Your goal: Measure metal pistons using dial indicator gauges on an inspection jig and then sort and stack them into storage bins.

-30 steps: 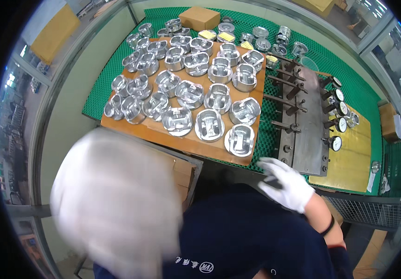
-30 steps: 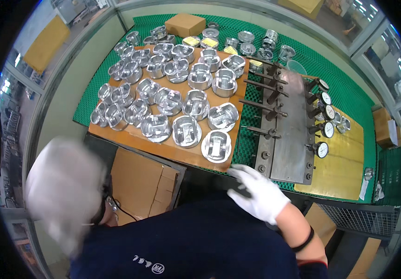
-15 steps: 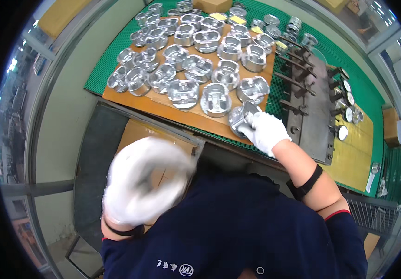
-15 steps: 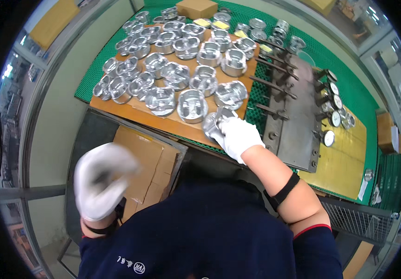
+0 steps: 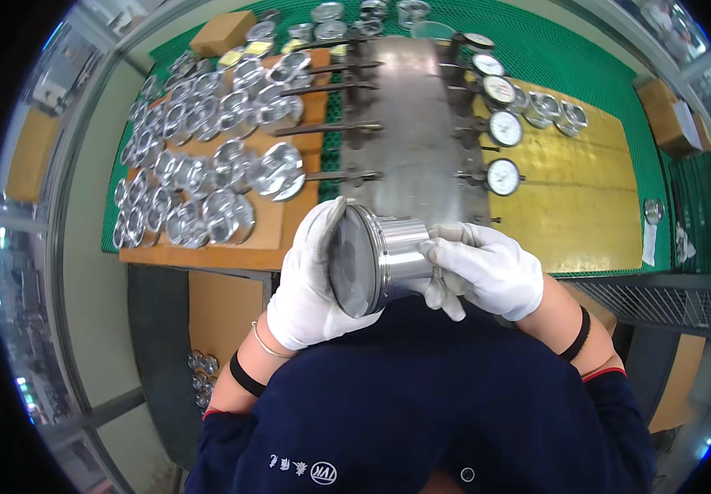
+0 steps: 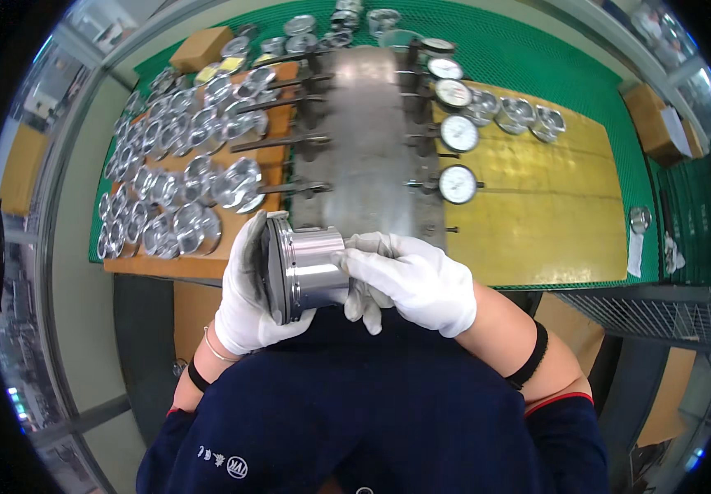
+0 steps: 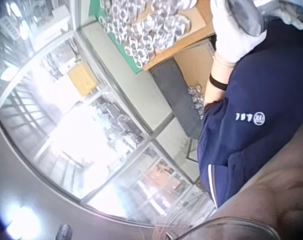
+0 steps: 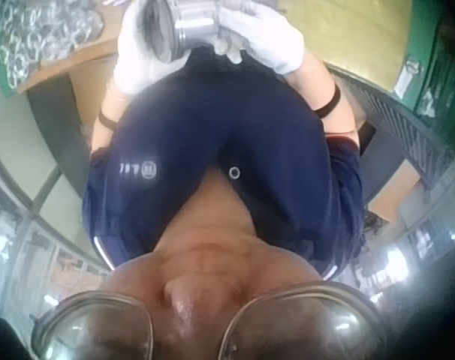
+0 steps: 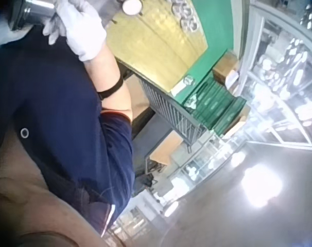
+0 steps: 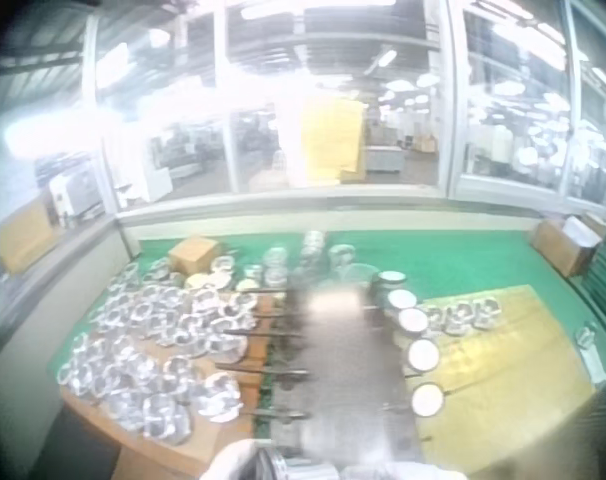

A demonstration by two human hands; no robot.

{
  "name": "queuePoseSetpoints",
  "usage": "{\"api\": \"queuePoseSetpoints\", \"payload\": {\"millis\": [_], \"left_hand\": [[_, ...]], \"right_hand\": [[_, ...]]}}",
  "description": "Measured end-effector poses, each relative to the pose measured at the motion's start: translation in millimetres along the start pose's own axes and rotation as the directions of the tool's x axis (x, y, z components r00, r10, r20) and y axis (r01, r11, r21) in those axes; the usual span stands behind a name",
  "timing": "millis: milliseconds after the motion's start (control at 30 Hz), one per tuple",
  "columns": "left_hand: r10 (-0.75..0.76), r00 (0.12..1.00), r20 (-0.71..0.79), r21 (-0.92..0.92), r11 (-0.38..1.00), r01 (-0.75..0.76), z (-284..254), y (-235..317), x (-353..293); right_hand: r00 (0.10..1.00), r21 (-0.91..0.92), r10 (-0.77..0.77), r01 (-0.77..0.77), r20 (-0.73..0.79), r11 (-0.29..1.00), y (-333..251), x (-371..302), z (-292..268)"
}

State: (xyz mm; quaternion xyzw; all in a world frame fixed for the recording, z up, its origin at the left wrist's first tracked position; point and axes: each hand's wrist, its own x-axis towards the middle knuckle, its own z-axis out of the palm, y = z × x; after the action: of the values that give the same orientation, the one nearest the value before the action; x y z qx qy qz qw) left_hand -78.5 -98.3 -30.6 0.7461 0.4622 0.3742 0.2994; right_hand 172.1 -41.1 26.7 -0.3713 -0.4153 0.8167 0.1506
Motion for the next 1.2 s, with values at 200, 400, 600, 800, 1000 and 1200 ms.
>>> {"api": "queuePoseSetpoints", "payload": {"millis": [200, 400, 600, 800, 1000, 1200], "left_hand": [[0.104, 0.992, 0.075, 0.332, 0.935, -0.123, 32, 23, 67], [0.038, 0.978, 0.205, 0.611, 0.776, -0.159, 43, 12, 100], [0.099, 0.973, 0.208, 0.519, 0.832, -0.196, 47, -7, 112], [0.028, 0.987, 0.156, 0.460, 0.883, -0.098, 53, -12, 111], [0.115, 0.986, 0.119, 0.393, 0.907, -0.153, 55, -28, 125], [0.118, 0.988, 0.102, 0.353, 0.924, -0.147, 56, -31, 129]], "right_hand": [[0.934, -0.223, -0.249, 0.194, -0.256, 0.955, 18, -35, -72], [0.930, -0.106, -0.196, 0.171, -0.312, 0.980, 32, -38, -85], [0.945, -0.136, -0.125, 0.087, -0.302, 0.987, 37, -16, -72], [0.952, -0.168, -0.045, -0.007, -0.304, 0.986, 40, 0, -56], [0.944, -0.226, -0.077, 0.002, -0.322, 0.974, 50, 14, -54], [0.932, -0.342, -0.209, 0.101, -0.297, 0.934, 60, 21, -62]]}}
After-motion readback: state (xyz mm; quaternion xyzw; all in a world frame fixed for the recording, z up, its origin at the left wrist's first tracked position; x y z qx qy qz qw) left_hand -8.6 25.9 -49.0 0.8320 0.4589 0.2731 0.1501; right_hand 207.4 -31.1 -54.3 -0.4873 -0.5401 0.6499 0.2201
